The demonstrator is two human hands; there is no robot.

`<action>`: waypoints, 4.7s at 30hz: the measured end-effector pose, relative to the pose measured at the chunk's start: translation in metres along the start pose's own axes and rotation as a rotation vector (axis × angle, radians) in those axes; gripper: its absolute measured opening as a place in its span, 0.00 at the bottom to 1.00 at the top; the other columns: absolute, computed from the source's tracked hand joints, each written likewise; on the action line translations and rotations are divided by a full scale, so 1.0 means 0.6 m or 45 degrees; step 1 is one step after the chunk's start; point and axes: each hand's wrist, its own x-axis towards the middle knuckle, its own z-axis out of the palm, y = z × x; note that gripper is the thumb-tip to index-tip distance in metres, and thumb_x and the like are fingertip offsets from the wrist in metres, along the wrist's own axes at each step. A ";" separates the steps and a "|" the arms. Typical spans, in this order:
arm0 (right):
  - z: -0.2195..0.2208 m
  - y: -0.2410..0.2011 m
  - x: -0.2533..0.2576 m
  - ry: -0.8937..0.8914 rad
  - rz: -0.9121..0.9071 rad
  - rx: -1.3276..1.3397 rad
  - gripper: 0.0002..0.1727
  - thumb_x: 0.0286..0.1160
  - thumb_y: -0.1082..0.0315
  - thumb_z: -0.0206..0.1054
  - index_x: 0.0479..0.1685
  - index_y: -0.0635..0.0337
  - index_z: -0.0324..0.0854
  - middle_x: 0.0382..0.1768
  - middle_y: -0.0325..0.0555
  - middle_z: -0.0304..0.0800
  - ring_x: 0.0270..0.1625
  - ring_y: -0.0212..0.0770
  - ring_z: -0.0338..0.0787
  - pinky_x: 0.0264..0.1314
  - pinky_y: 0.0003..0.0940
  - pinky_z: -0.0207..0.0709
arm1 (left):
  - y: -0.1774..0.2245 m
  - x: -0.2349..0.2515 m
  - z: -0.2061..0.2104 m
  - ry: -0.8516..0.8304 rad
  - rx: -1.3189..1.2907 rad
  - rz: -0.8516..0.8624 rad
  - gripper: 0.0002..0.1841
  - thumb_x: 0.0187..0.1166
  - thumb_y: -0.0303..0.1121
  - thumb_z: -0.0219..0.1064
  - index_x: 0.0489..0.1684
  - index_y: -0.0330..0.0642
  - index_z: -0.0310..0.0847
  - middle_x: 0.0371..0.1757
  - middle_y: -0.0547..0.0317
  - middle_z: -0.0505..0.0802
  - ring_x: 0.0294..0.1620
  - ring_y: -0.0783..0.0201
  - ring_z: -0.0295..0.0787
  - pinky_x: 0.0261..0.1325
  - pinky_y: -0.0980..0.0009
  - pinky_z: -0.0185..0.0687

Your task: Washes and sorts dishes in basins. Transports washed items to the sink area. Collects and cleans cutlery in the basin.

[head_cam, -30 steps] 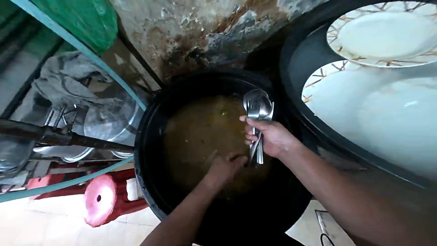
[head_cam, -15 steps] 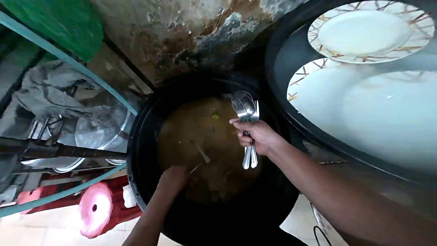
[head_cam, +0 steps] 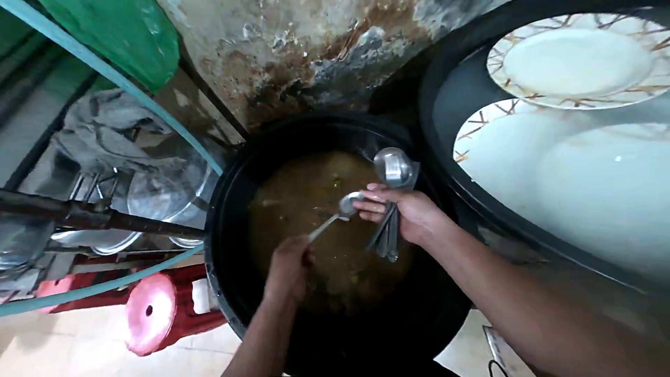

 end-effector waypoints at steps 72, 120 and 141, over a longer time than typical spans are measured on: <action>-0.005 0.004 -0.010 -0.329 0.063 -0.337 0.14 0.90 0.64 0.58 0.65 0.55 0.80 0.35 0.44 0.93 0.29 0.35 0.89 0.34 0.30 0.85 | 0.093 0.096 0.079 -0.600 0.468 0.269 0.21 0.93 0.46 0.53 0.70 0.39 0.76 0.49 0.56 0.92 0.46 0.64 0.90 0.50 0.65 0.87; 0.001 -0.004 -0.010 -0.211 0.036 -0.473 0.07 0.81 0.74 0.64 0.53 0.62 0.81 0.15 0.36 0.76 0.14 0.29 0.78 0.20 0.23 0.79 | -0.036 0.024 0.039 -0.631 2.364 -0.022 0.20 0.88 0.36 0.58 0.69 0.31 0.80 0.71 0.34 0.84 0.73 0.35 0.80 0.69 0.35 0.76; 0.005 -0.003 -0.024 -0.370 0.130 -0.343 0.10 0.85 0.77 0.55 0.53 0.66 0.81 0.40 0.50 0.96 0.41 0.42 0.97 0.47 0.34 0.91 | 0.179 -0.020 0.092 -0.500 2.107 1.297 0.10 0.85 0.33 0.63 0.49 0.42 0.91 0.52 0.49 0.91 0.59 0.49 0.89 0.59 0.48 0.85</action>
